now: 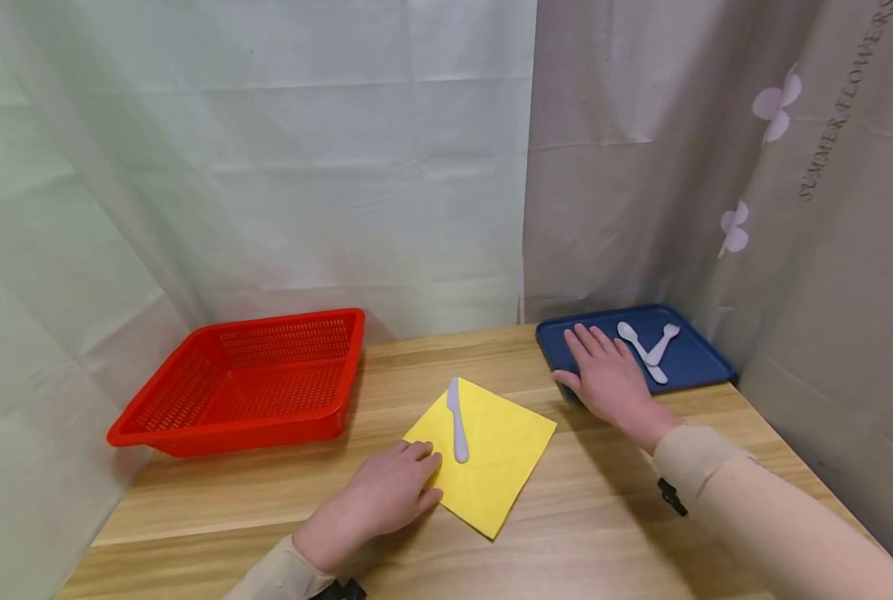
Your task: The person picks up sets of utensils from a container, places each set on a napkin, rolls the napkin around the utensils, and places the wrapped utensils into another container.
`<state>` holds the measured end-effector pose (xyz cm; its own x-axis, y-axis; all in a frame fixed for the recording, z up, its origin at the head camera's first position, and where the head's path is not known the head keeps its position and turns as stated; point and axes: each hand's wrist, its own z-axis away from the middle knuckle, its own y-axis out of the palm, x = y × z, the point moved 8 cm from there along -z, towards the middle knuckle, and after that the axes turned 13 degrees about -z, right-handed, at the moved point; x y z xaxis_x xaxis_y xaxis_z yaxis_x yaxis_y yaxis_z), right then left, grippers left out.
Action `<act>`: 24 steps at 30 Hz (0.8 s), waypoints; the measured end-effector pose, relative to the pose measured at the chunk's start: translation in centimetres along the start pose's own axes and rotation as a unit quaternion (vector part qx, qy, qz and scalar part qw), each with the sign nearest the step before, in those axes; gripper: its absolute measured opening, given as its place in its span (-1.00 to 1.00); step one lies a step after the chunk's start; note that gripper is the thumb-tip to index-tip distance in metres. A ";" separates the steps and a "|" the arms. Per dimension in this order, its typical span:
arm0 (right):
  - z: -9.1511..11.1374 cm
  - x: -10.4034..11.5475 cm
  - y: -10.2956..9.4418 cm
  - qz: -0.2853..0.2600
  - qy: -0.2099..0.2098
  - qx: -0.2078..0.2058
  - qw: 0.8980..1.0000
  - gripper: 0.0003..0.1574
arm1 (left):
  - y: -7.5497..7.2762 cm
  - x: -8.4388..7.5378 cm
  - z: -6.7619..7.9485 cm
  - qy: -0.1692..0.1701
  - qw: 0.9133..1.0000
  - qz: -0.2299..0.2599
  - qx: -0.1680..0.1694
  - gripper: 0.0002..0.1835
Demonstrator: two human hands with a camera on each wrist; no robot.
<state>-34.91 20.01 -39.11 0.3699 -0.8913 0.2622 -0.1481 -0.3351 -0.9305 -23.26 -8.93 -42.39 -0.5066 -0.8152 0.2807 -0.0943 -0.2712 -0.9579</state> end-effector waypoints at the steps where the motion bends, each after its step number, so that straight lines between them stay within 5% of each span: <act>1: 0.0 -0.1 -0.1 -0.001 0.000 -0.001 1.000 -0.01 | 0.0 0.0 0.0 0.000 1.000 0.000 -0.001 -0.49; 24: -0.2 -3.8 -1.0 -0.005 0.047 0.002 0.999 0.02 | 0.0 0.0 -0.1 0.000 1.000 -0.002 0.000 -0.49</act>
<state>-36.36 23.71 -39.08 0.2841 -0.9126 0.2940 -0.1418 -0.3433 -0.9285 -23.34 -8.87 -42.42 -0.5064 -0.8143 0.2838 -0.0964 -0.2735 -0.9570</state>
